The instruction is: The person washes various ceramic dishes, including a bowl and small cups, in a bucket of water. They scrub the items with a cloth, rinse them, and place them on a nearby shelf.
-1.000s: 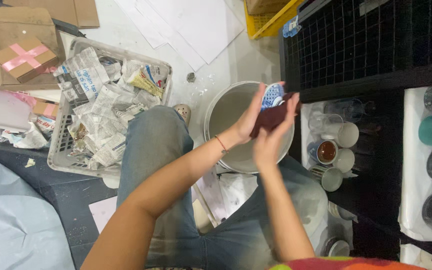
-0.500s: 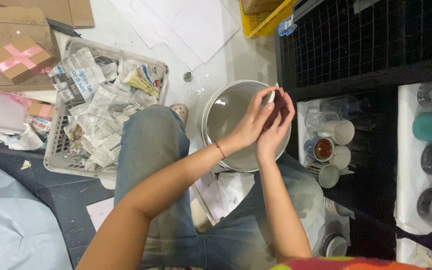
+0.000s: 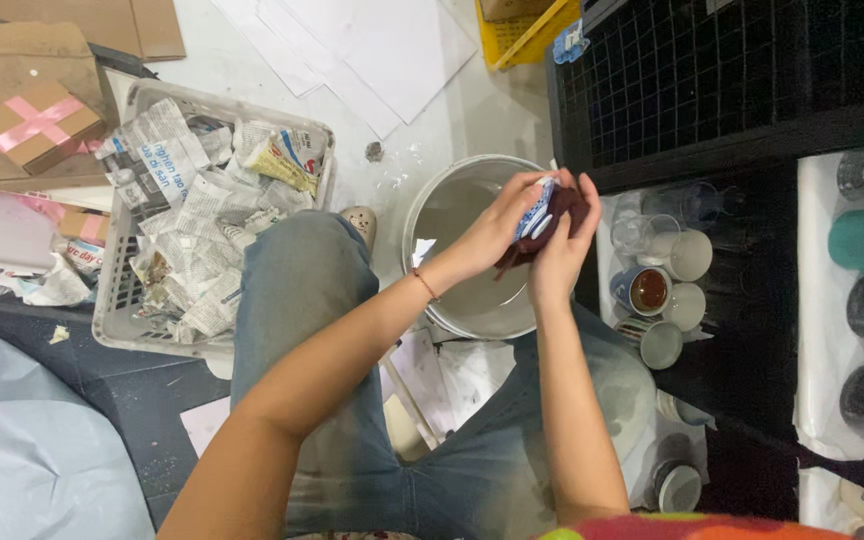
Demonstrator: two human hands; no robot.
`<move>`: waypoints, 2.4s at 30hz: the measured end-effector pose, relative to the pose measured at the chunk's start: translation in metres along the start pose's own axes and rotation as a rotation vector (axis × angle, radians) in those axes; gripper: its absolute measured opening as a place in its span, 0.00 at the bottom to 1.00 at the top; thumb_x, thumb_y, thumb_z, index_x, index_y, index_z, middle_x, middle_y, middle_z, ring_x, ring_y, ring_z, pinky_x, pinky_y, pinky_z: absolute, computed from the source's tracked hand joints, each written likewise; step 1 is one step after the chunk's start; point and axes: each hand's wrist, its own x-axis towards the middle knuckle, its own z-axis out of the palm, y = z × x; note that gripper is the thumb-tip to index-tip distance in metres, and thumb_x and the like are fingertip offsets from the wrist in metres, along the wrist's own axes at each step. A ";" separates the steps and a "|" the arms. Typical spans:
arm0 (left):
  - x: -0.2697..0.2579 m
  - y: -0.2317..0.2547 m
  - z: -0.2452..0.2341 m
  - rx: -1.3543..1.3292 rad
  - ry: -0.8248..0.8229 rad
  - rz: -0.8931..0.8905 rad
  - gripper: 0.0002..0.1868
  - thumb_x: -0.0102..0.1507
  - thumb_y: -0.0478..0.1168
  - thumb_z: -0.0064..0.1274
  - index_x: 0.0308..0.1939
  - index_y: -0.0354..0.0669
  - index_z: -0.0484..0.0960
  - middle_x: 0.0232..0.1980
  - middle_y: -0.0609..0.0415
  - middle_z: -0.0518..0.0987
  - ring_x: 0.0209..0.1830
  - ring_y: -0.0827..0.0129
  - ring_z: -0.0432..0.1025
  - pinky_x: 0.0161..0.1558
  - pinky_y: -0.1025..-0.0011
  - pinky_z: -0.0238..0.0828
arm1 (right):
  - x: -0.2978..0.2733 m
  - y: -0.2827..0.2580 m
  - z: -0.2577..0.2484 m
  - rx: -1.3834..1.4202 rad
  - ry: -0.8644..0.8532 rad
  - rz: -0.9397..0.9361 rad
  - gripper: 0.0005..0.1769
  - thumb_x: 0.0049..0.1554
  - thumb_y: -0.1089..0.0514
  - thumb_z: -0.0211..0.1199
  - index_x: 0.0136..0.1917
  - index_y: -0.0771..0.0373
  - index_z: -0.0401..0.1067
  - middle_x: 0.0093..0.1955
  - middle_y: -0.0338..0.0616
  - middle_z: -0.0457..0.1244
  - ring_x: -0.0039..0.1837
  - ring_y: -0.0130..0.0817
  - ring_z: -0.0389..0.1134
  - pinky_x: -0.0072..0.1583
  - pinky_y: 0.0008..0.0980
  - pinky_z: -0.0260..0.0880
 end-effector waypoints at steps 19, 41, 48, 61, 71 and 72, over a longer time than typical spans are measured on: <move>0.004 -0.038 0.005 0.167 0.324 -0.204 0.31 0.77 0.63 0.39 0.67 0.39 0.69 0.63 0.47 0.75 0.65 0.62 0.70 0.67 0.66 0.64 | -0.017 -0.033 -0.026 -0.450 -0.028 -0.092 0.10 0.64 0.67 0.62 0.59 0.69 0.70 0.54 0.45 0.68 0.57 0.32 0.69 0.60 0.34 0.69; -0.012 -0.020 0.014 -0.897 0.157 -0.442 0.30 0.70 0.62 0.38 0.65 0.46 0.60 0.74 0.36 0.65 0.61 0.49 0.71 0.58 0.41 0.71 | 0.006 -0.048 -0.045 0.929 -0.158 0.136 0.28 0.70 0.37 0.44 0.55 0.63 0.71 0.52 0.47 0.65 0.52 0.40 0.65 0.56 0.37 0.66; -0.007 0.037 0.008 -0.862 -0.031 -0.403 0.39 0.68 0.61 0.37 0.81 0.54 0.53 0.72 0.43 0.67 0.65 0.53 0.69 0.69 0.52 0.63 | 0.001 -0.126 -0.028 0.932 0.082 0.264 0.23 0.68 0.44 0.45 0.62 0.61 0.70 0.66 0.48 0.63 0.68 0.42 0.64 0.77 0.45 0.59; -0.002 0.030 0.001 -0.856 -0.102 -0.342 0.29 0.73 0.56 0.44 0.70 0.39 0.70 0.70 0.43 0.72 0.68 0.59 0.69 0.70 0.57 0.66 | -0.023 -0.111 0.034 -0.959 -0.236 -0.402 0.26 0.44 0.73 0.61 0.57 0.63 0.69 0.62 0.52 0.60 0.67 0.58 0.59 0.70 0.53 0.58; -0.024 0.006 0.014 -1.034 -0.042 -0.462 0.16 0.72 0.46 0.50 0.54 0.35 0.77 0.51 0.47 0.78 0.52 0.61 0.74 0.57 0.61 0.71 | -0.034 -0.112 0.023 -1.022 -0.195 -0.509 0.24 0.42 0.67 0.66 0.54 0.61 0.69 0.54 0.53 0.62 0.58 0.55 0.66 0.61 0.49 0.68; -0.027 0.002 0.019 -1.029 -0.044 -0.472 0.15 0.70 0.46 0.49 0.53 0.37 0.77 0.49 0.50 0.78 0.51 0.64 0.74 0.57 0.62 0.72 | -0.034 -0.116 0.021 -1.066 -0.137 -0.490 0.24 0.43 0.67 0.66 0.55 0.61 0.69 0.55 0.54 0.62 0.59 0.55 0.66 0.59 0.48 0.68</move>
